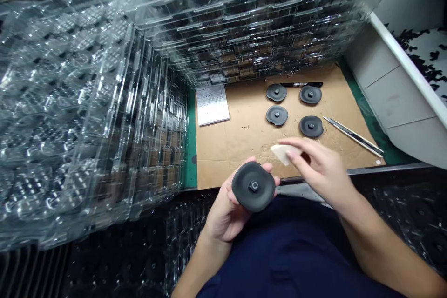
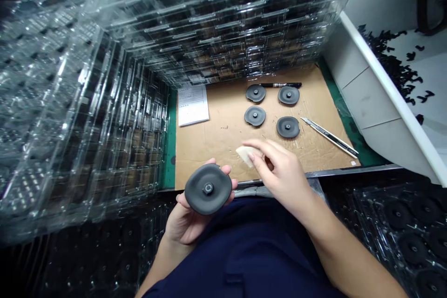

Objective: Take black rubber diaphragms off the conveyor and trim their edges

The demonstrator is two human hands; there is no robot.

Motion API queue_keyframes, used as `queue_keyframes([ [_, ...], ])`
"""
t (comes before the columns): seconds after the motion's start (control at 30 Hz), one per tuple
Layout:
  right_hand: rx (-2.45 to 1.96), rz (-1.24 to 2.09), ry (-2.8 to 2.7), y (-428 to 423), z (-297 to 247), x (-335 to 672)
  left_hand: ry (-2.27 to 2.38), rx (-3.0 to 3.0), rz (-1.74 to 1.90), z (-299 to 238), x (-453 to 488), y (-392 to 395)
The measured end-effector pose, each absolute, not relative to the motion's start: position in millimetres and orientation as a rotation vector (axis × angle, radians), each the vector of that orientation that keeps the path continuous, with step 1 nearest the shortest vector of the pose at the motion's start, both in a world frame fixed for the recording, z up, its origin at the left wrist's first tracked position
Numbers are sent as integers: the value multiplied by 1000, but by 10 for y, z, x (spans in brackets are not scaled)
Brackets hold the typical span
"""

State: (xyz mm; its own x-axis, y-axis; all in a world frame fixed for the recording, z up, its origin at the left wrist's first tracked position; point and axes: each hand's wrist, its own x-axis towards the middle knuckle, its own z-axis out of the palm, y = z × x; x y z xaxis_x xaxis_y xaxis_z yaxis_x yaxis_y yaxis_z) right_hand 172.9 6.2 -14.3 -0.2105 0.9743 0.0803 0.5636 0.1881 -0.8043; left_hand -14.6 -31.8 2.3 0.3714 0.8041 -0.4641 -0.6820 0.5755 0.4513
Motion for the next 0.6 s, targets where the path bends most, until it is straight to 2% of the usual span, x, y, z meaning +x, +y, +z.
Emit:
queue_keyframes([
  [0.07, -1197, 704, -1924, 95, 146, 1668, 732, 209, 973, -5, -111, -323],
  [0.17, -839, 656, -2132, 131, 363, 1543, 764, 250, 978, -59, -91, -326],
  [0.3, -1068, 677, -2241, 153, 352, 1430, 794, 260, 985, -100, -103, -340],
  [0.47, -788, 626, -2155, 164, 305, 1379, 807, 271, 1001, -92, -114, -345],
  [0.6, -1093, 667, -2191, 173, 349, 1375, 845, 248, 1007, -104, -109, -333],
])
